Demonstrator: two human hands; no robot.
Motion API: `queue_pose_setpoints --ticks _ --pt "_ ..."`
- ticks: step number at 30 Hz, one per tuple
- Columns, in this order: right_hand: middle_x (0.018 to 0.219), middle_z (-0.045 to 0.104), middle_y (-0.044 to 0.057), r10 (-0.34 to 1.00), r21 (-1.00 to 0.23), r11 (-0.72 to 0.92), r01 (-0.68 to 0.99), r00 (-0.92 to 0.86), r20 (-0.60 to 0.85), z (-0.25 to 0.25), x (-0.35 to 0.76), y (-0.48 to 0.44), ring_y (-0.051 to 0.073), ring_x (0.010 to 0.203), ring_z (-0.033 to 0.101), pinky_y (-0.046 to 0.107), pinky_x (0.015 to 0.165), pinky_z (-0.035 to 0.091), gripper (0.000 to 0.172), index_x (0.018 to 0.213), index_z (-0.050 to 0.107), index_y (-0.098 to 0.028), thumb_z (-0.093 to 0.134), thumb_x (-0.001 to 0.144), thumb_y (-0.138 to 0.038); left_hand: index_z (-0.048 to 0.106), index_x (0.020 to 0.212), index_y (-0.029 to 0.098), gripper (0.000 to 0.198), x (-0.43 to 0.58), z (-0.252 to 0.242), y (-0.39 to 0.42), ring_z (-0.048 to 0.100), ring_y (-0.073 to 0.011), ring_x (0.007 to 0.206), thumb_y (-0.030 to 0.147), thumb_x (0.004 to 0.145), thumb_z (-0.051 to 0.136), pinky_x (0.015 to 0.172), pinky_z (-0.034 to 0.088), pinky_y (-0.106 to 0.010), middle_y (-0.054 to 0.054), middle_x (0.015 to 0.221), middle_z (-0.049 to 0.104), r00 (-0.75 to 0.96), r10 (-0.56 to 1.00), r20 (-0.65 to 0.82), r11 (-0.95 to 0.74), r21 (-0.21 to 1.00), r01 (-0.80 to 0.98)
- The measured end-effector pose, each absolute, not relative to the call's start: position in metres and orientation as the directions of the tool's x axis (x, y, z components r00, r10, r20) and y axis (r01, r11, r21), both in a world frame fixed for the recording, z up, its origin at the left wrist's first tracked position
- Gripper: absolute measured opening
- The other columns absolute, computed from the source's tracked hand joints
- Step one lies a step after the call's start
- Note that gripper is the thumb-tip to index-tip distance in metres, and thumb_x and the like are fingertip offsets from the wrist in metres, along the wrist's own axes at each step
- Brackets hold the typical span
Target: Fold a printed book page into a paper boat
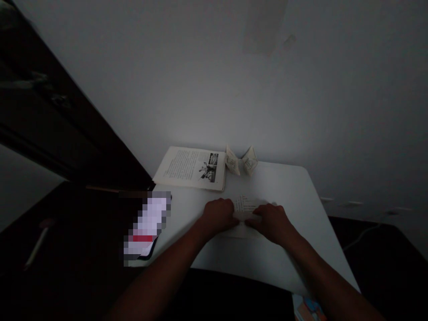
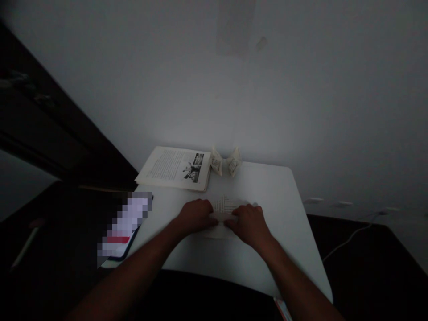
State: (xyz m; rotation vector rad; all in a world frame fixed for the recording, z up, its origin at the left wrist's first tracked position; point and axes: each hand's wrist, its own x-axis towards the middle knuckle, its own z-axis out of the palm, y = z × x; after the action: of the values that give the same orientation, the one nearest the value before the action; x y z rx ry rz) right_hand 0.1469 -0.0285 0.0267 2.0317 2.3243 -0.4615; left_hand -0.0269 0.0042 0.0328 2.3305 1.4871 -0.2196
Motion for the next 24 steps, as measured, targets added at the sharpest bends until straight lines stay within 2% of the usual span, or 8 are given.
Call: queue_pose_setpoints --ticks 12,17,24 --pt "0.094 0.069 0.009 0.965 -0.216 0.094 0.972 -0.142 -0.220 0.027 0.147 -0.027 0.027 0.092 0.060 0.040 0.082 0.034 0.036 0.092 0.070 -0.019 0.058 0.074 -0.047 0.065 0.090 0.019 0.042 -0.059 0.031 0.012 0.061 -0.0240 0.090 0.052 0.064 0.063 0.074 0.048 -0.032 -0.008 0.095 0.066 0.386 0.848 -0.364 -0.323 0.224 0.920" --pt "0.094 0.069 0.009 0.962 -0.229 0.099 0.968 -0.152 -0.228 0.026 0.148 -0.027 0.027 0.092 0.060 0.040 0.082 0.035 0.035 0.090 0.071 -0.019 0.058 0.075 -0.048 0.068 0.075 0.020 0.034 -0.071 0.034 0.014 0.062 -0.0227 0.083 0.052 0.063 0.063 0.067 0.047 -0.030 -0.006 0.086 0.068 0.369 0.836 -0.407 -0.298 0.227 0.927" --pt "0.095 0.069 0.009 0.960 -0.226 0.101 0.969 -0.154 -0.233 0.026 0.148 -0.025 0.027 0.093 0.060 0.041 0.084 0.035 0.035 0.090 0.071 -0.020 0.057 0.075 -0.048 0.069 0.075 0.021 0.027 -0.083 0.041 0.015 0.061 -0.0201 0.077 0.045 0.062 0.067 0.064 0.045 -0.028 -0.004 0.083 0.068 0.332 0.854 -0.401 -0.257 0.229 0.939"
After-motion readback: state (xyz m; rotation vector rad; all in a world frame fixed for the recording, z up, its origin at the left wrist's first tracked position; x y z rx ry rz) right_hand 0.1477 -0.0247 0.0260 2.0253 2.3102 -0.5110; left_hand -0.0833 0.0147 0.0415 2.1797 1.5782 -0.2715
